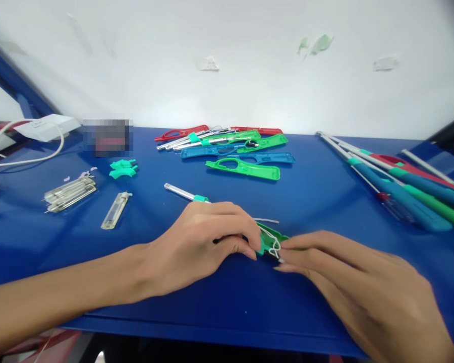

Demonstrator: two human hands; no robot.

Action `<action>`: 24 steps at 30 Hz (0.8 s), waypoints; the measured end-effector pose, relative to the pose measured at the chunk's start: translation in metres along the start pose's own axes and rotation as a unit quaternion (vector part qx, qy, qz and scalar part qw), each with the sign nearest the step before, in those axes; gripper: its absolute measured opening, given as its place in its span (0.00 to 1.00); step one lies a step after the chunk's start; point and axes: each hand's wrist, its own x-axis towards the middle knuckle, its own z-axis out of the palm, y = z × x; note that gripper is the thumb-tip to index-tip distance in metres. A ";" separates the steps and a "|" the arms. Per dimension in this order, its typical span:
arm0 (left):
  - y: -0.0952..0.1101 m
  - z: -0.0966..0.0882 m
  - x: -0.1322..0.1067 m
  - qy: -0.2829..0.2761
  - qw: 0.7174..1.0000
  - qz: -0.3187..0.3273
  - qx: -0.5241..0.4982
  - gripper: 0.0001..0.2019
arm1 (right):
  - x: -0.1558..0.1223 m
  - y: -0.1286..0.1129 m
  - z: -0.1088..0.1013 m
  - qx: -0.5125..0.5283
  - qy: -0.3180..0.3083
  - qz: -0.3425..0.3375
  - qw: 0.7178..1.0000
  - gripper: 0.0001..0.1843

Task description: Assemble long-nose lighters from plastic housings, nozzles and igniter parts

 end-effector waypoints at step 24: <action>-0.002 -0.002 0.000 -0.052 0.995 -0.048 -0.076 0.16 | -0.002 -0.005 0.000 0.040 -0.024 0.000 0.999 0.19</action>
